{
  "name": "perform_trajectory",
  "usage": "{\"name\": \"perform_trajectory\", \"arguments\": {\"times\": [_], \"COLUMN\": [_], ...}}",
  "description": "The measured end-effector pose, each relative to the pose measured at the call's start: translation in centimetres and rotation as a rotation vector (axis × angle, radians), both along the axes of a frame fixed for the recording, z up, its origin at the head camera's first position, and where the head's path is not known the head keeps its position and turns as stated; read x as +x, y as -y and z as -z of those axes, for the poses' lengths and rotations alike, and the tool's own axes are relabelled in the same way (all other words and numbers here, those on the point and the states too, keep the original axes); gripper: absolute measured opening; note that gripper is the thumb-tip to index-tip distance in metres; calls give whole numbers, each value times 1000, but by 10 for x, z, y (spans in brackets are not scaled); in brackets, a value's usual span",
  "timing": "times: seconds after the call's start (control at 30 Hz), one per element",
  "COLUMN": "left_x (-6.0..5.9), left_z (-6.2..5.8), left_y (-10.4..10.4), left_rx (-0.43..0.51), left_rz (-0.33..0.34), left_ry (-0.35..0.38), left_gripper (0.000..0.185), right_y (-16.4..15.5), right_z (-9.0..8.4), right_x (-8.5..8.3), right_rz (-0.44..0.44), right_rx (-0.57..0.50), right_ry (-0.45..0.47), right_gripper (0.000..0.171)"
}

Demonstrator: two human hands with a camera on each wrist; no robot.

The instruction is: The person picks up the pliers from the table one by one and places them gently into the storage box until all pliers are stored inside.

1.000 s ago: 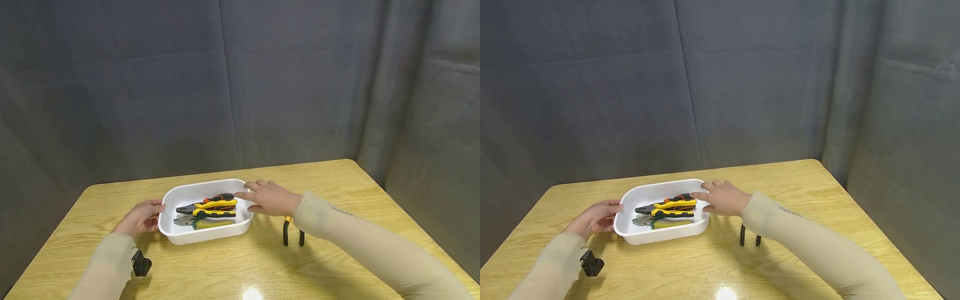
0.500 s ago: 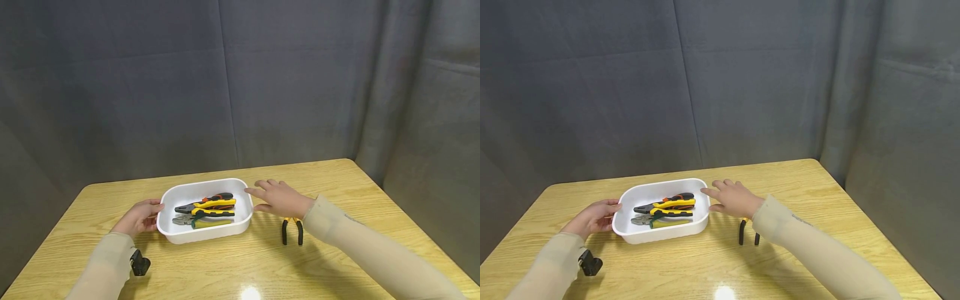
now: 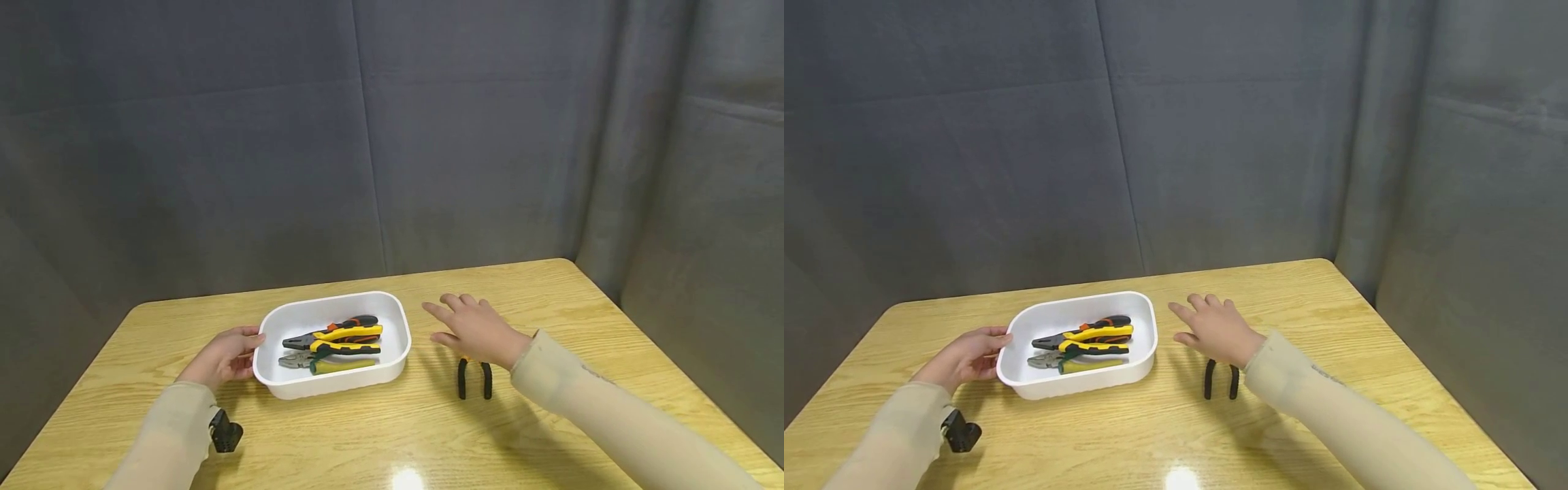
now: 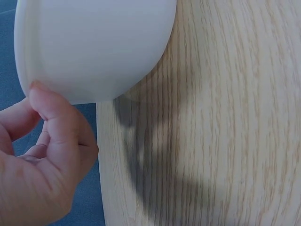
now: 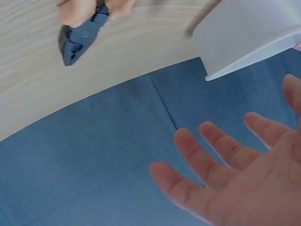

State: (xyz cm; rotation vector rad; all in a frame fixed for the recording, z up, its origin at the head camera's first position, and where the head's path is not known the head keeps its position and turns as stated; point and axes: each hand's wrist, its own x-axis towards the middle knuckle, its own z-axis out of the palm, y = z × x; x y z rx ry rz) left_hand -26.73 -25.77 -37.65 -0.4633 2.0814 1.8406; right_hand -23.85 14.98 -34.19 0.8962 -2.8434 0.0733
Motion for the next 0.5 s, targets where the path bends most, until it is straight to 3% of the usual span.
{"name": "perform_trajectory", "arguments": {"times": [0.37,0.5], "left_x": [2,3], "left_z": [-2,-2], "left_y": [0,0], "left_rx": [-3,-1], "left_rz": [10,4], "left_ry": [-2,1], "left_gripper": [46,47], "right_y": [-11,-15], "right_z": [14,25], "right_x": [8,12], "right_rz": [86,112], "right_rx": [14,41], "right_ry": [-60,-137], "right_gripper": [54,53]}}
